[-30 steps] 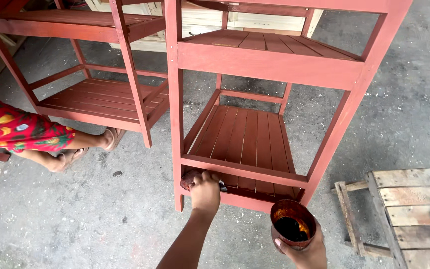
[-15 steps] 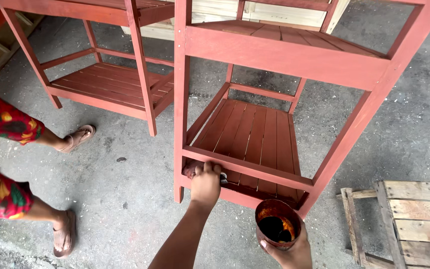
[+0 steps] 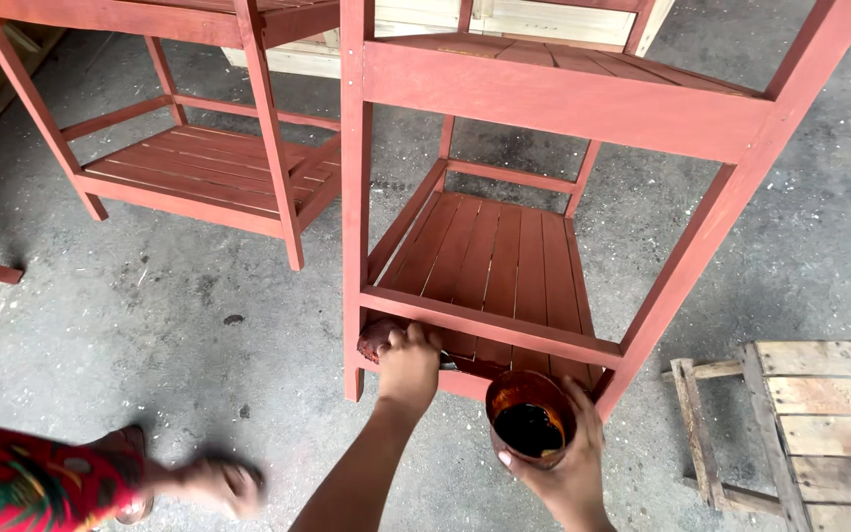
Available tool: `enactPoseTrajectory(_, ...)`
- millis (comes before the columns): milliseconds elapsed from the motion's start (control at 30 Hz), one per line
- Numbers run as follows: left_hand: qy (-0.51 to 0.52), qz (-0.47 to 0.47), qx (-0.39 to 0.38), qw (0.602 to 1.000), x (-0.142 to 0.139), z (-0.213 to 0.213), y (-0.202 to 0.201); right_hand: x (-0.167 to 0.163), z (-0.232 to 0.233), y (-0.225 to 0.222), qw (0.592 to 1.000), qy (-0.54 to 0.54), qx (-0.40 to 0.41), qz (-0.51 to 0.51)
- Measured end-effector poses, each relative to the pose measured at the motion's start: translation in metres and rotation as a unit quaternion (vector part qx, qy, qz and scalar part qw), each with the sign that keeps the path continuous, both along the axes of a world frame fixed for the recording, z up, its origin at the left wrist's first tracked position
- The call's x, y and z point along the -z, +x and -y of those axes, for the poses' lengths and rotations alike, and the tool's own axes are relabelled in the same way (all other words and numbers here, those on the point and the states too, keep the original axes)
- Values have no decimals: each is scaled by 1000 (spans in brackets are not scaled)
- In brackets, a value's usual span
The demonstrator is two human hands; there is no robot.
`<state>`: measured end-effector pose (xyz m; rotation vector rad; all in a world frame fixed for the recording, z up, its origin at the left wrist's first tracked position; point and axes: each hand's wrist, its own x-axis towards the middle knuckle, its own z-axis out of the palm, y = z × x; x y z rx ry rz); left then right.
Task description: The person wipes wood stain onto a pink-painted wooden shelf unit using a cloth, holding a can of stain in the other hand. They reposition and rotate the shelf unit to reach different sides and shelves, working the stain into the slats and frame.
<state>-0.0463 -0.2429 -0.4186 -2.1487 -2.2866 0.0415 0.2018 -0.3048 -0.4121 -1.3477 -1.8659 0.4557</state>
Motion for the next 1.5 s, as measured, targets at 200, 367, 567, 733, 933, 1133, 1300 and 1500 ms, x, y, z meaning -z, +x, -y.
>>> enactPoseTrajectory(200, 52, 52, 64, 995, -8, 13, -37, -16, -14, -11, 1000, -1, 12, -8)
enactPoseTrajectory(367, 62, 38, 86, 994, -4, 21, -44, -20, -10, -19, 998, -19, 52, 19)
enactPoseTrajectory(567, 57, 22, 133, 989, 5, 26, -44, -13, 4, -23, 992, -11, 94, 87)
enactPoseTrajectory(733, 81, 50, 126, 987, 4, 30, -43, -11, 8, -22, 988, -54, 91, 112)
enactPoseTrajectory(933, 61, 31, 111, 991, 4, 20, -24, -12, 5, -25, 986, -67, 104, 113)
enactPoseTrajectory(1133, 18, -18, 46, 999, 1, -3, -8, -16, 2, -24, 989, -54, 89, 103)
enactPoseTrajectory(1300, 27, -32, 9, 999, -1, -14, -1, -19, 0, -18, 990, -61, 92, 86)
enactPoseTrajectory(1500, 12, -26, 23, 999, 3, -6, -4, -21, 2, -9, 992, -59, 78, 86)
